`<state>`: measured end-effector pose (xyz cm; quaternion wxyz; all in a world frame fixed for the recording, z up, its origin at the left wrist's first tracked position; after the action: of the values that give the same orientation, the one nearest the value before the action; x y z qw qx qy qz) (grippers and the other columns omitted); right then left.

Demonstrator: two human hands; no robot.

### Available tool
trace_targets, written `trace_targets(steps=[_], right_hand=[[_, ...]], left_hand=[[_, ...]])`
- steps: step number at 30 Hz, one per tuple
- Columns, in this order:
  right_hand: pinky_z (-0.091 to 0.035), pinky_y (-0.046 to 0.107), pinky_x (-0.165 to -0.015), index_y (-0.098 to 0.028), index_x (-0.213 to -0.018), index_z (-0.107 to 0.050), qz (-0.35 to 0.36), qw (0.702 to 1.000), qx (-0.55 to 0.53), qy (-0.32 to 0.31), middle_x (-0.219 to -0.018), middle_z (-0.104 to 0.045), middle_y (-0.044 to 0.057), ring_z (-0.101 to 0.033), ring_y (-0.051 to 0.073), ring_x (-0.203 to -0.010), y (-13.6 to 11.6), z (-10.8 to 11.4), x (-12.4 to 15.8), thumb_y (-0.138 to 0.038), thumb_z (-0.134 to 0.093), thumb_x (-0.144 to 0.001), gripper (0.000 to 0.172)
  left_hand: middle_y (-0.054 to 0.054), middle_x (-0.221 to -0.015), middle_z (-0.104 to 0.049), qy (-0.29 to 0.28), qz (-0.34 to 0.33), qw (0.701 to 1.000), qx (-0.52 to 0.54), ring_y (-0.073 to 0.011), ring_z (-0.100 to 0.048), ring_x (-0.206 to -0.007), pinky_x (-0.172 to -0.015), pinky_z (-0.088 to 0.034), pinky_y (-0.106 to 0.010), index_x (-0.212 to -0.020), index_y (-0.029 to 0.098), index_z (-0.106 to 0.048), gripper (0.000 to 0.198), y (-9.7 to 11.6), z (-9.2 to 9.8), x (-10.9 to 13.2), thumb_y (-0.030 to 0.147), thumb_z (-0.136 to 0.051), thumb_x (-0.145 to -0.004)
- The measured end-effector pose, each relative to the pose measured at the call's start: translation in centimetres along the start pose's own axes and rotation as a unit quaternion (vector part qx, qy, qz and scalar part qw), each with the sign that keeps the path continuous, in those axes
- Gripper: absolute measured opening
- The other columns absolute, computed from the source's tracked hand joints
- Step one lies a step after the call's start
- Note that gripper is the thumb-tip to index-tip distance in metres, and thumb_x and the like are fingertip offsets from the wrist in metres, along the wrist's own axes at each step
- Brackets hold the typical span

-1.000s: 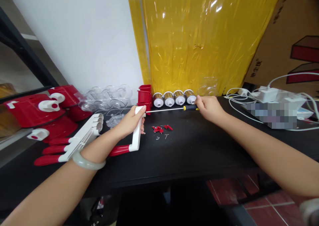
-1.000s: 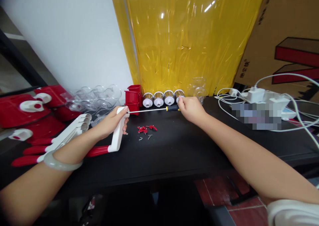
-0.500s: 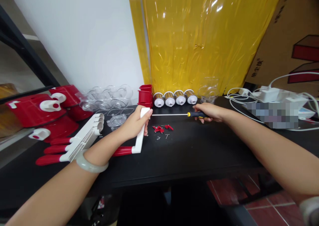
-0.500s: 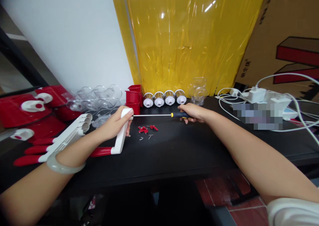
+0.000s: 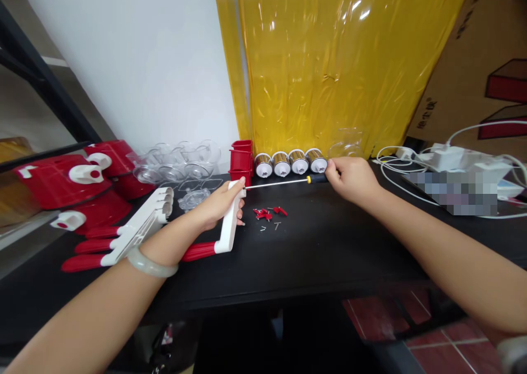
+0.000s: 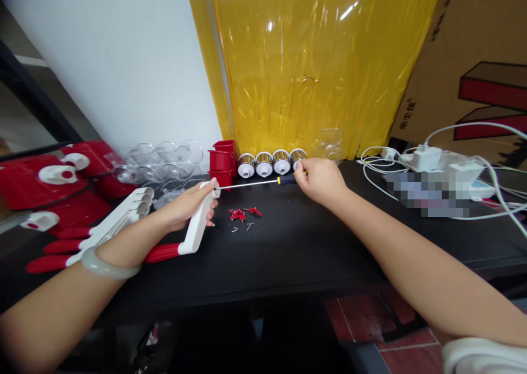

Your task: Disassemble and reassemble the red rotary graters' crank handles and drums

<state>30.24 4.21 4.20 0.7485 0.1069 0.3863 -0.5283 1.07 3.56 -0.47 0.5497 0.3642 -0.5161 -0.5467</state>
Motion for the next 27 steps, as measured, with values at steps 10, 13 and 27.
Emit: trace_targets(steps=[10,13,27], right_hand=[[-0.022,0.026,-0.038,-0.021,-0.066,-0.057,-0.299,0.845,-0.325,-0.303,-0.047,-0.058,0.004,-0.036,0.011,-0.033,3.6,-5.5,1.2,-0.053,-0.049,-0.09,0.04],[-0.018,0.026,-0.035,-0.022,-0.057,-0.055,-0.31,0.828,-0.307,-0.353,-0.043,-0.056,0.006,-0.031,0.01,-0.03,4.1,-6.4,1.8,-0.06,-0.042,-0.092,0.054],[-0.037,0.032,-0.065,-0.023,-0.057,-0.044,-0.009,0.997,-0.063,0.05,-0.061,-0.056,0.007,-0.057,0.02,-0.066,-0.5,0.9,0.4,-0.038,-0.051,-0.086,0.033]], left_hand=[[0.007,-0.068,-0.053,0.005,-0.072,0.997,-0.04,-0.0127,-0.055,-0.048,-0.048,-0.058,-0.034,-0.095,0.026,-0.037,0.038,0.4,-0.6,0.2,0.056,-0.059,-0.091],[0.007,-0.068,-0.053,0.008,-0.091,0.995,-0.046,-0.0126,-0.055,-0.047,-0.047,-0.056,-0.031,-0.096,0.026,-0.038,0.038,0.5,-0.9,0.2,0.055,-0.061,-0.091],[0.005,-0.064,-0.054,-0.028,0.034,0.998,0.051,-0.0106,-0.052,-0.046,-0.049,-0.056,-0.03,-0.091,0.022,-0.047,0.044,0.0,0.1,-0.1,0.063,-0.062,-0.086]])
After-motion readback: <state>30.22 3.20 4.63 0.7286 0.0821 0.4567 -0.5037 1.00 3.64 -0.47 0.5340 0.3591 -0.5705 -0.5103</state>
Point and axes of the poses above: each hand's wrist, its own x-axis away from the middle knuckle, its own z-axis out of the back of the hand, y = z × x, the point moved 6 cm from there along -x, towards the middle knuckle
